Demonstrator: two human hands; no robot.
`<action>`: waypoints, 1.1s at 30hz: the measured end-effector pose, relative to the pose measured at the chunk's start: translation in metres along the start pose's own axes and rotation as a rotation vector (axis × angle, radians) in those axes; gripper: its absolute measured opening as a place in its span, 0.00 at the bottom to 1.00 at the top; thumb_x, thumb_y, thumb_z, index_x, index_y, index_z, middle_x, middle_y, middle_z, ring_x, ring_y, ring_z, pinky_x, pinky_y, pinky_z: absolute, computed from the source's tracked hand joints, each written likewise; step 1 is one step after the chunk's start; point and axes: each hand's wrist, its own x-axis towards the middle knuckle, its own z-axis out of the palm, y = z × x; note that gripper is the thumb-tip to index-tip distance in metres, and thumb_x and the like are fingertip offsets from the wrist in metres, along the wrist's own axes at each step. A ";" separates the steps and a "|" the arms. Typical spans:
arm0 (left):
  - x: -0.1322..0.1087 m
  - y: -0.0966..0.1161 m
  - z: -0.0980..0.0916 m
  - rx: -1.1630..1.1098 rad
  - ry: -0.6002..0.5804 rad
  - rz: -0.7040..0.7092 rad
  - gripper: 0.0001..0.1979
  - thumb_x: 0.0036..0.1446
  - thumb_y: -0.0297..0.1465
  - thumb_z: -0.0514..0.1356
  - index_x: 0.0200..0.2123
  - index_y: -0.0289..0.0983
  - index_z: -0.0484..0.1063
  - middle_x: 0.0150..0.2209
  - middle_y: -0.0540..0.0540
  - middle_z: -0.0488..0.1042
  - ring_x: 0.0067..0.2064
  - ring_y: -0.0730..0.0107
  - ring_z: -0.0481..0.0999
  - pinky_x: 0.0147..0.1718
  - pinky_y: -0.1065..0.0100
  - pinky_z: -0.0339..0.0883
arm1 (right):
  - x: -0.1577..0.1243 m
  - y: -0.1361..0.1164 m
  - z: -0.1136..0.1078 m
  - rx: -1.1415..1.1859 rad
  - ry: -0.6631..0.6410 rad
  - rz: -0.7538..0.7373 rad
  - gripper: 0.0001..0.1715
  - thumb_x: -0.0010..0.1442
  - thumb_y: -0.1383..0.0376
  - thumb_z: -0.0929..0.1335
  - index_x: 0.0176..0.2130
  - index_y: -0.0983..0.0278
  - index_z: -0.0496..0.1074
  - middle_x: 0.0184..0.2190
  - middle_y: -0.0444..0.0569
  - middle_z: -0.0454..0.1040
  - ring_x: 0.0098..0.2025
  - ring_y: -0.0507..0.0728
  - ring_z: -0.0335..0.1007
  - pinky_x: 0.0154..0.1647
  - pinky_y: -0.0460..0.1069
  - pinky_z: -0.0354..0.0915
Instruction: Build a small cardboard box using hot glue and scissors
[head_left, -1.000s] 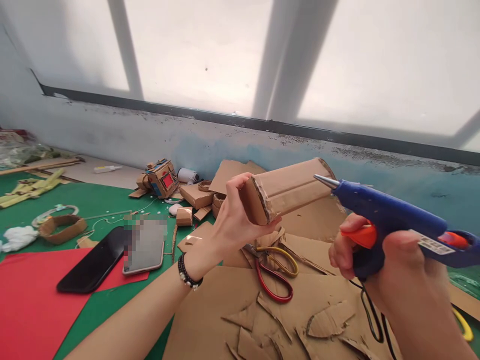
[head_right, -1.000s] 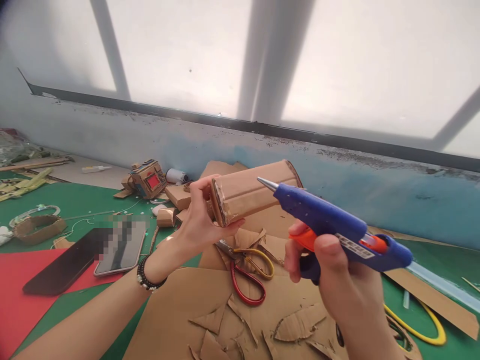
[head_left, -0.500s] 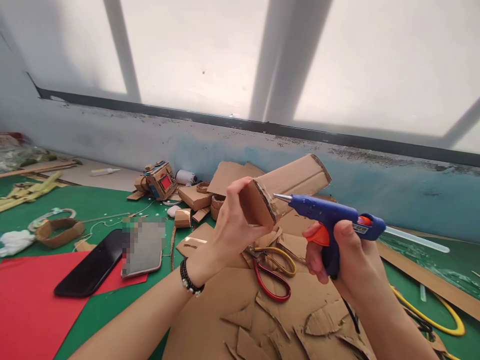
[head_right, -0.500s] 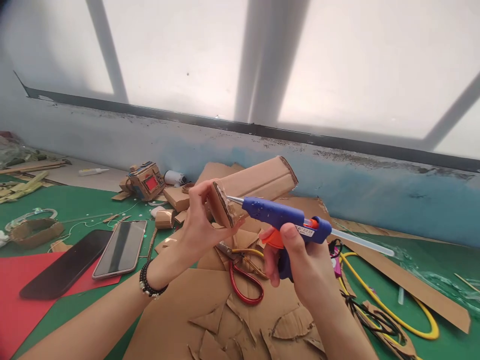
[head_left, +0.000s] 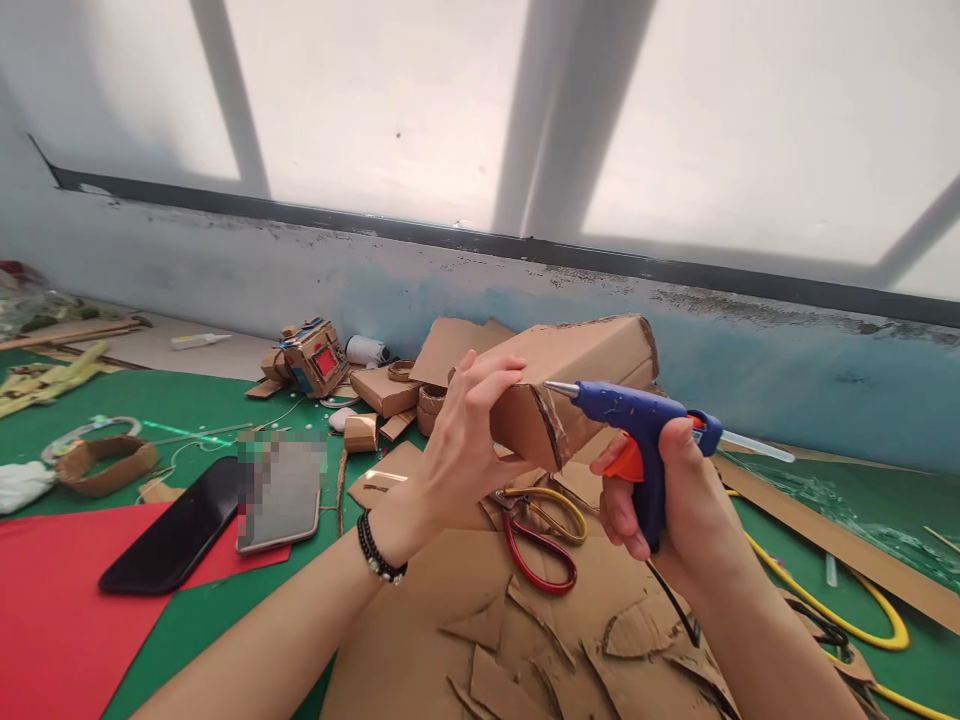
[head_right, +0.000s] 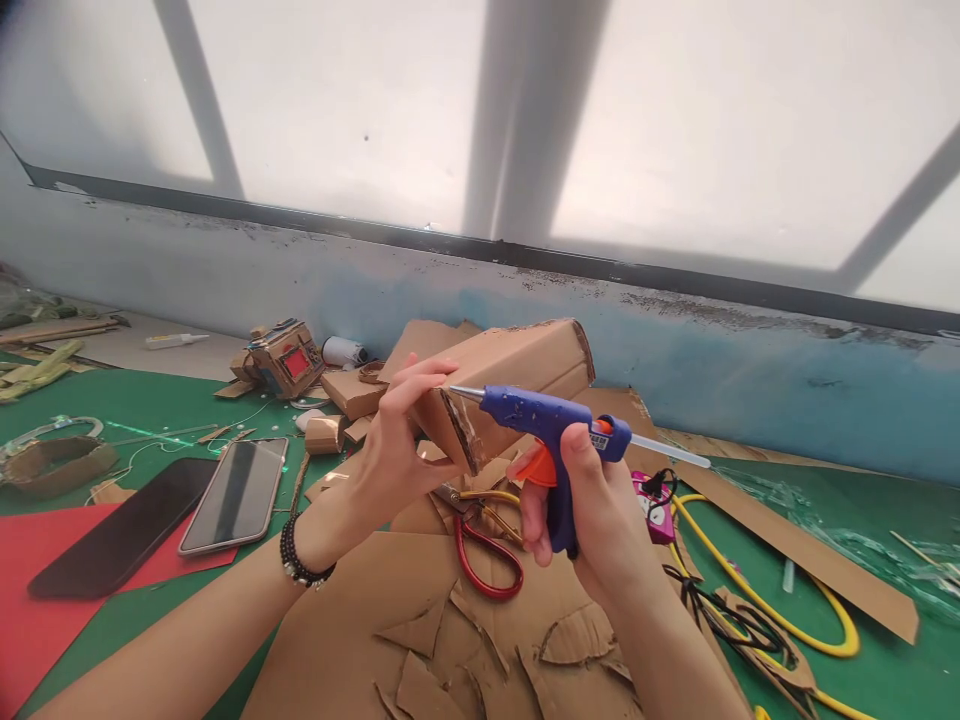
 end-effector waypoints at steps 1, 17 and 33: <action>0.000 -0.001 0.000 -0.013 0.006 0.026 0.42 0.59 0.34 0.75 0.68 0.45 0.54 0.65 0.33 0.71 0.68 0.49 0.74 0.73 0.32 0.57 | 0.001 0.000 -0.001 -0.013 -0.006 -0.003 0.40 0.57 0.27 0.71 0.30 0.60 0.77 0.12 0.41 0.65 0.11 0.50 0.57 0.14 0.47 0.57; 0.003 -0.006 -0.008 0.084 -0.022 0.152 0.41 0.62 0.31 0.73 0.70 0.41 0.55 0.64 0.30 0.72 0.68 0.47 0.74 0.73 0.30 0.58 | 0.008 0.001 -0.007 -0.084 0.004 -0.049 0.40 0.56 0.28 0.73 0.31 0.61 0.76 0.12 0.42 0.64 0.12 0.49 0.56 0.15 0.47 0.52; 0.006 -0.001 -0.012 0.061 -0.084 0.117 0.43 0.58 0.27 0.74 0.70 0.40 0.55 0.64 0.31 0.72 0.67 0.45 0.74 0.74 0.29 0.56 | 0.013 0.003 -0.012 -0.079 0.008 -0.043 0.39 0.57 0.29 0.73 0.31 0.60 0.71 0.12 0.40 0.65 0.12 0.48 0.54 0.15 0.45 0.52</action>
